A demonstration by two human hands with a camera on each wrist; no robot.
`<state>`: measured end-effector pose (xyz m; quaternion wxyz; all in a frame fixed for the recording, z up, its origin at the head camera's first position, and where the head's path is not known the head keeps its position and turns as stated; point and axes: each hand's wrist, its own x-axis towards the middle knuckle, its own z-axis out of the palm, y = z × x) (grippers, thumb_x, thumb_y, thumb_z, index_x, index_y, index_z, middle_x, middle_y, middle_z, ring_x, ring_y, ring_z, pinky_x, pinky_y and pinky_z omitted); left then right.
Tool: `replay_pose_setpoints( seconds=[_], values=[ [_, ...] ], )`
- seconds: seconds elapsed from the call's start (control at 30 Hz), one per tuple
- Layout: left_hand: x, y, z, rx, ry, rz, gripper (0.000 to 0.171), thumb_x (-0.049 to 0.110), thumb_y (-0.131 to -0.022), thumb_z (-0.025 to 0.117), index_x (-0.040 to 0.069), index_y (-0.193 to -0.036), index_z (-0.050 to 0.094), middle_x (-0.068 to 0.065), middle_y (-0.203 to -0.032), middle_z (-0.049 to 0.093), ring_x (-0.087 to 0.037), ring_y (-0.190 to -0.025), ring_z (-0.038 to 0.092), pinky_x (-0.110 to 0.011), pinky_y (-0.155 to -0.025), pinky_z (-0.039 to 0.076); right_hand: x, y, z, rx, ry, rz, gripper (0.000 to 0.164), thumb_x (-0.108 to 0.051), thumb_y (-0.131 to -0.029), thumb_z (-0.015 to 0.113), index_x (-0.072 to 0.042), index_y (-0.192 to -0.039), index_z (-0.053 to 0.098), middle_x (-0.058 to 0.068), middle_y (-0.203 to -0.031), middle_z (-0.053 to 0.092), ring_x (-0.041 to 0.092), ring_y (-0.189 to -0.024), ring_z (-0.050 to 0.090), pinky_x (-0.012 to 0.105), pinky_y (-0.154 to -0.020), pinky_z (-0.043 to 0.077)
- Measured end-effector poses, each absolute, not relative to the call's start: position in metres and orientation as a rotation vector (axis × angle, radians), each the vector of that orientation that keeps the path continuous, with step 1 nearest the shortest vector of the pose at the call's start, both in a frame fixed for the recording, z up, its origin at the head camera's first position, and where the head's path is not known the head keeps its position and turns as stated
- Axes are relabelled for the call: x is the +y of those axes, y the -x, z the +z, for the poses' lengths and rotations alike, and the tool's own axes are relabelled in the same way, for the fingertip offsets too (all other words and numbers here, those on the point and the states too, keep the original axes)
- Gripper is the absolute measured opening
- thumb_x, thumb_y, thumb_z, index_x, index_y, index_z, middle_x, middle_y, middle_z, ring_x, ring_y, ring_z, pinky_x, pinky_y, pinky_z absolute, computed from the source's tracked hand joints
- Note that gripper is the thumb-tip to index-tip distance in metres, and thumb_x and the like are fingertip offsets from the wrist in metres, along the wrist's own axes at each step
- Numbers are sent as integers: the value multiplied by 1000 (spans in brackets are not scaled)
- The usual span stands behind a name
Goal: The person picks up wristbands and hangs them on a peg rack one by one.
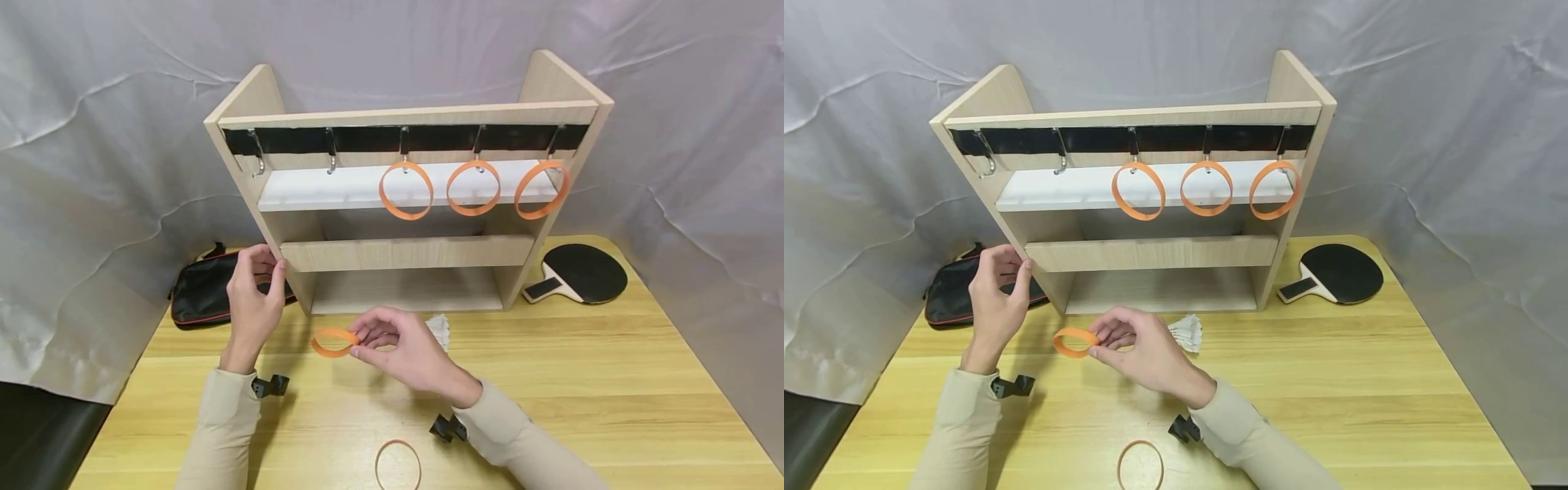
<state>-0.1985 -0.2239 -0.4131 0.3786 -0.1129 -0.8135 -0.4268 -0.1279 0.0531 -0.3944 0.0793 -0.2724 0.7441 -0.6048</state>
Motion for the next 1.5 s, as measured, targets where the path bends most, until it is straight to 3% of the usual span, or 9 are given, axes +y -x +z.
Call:
replay_pose_setpoints(
  seconds=[0.33,0.87,1.1,1.37,1.5],
  values=[
    [-224,199,-413,-2079,291,-1097,30,8,-106,70,-9,-130,61,-23,-108,69,0,-95,60,-15,-83,53,48,132,-374,2238,842,-1877,26,1,-94,83,-4,-118,76,13,-110,77,11,-96,74,29,-92,66],
    [-224,200,-414,-2073,309,-1087,29,8,-107,69,-9,-129,61,-22,-107,69,-1,-95,60,-8,-84,50,35,137,-345,2217,956,-2071,25,3,-93,83,-2,-117,76,18,-109,79,16,-96,76,35,-90,67],
    [-224,200,-414,-2061,311,-1086,28,7,-106,69,-9,-128,62,-23,-107,68,2,-95,59,-5,-84,49,36,140,-334,2231,1019,-2107,26,3,-93,83,-1,-117,75,15,-109,80,20,-95,77,36,-89,67],
    [-225,200,-414,-2077,303,-1075,28,5,-106,69,-10,-129,61,-24,-108,68,-8,-94,63,-4,-85,48,36,143,-323,2235,1052,-2153,27,4,-93,82,1,-118,75,17,-110,81,23,-95,78,36,-89,67],
    [-224,199,-414,-2080,296,-1082,29,6,-106,69,-10,-129,61,-24,-109,68,-6,-95,63,-5,-84,48,36,144,-319,2238,1062,-2181,27,6,-93,82,2,-119,74,18,-108,80,25,-96,78,37,-89,67]
  ],
)
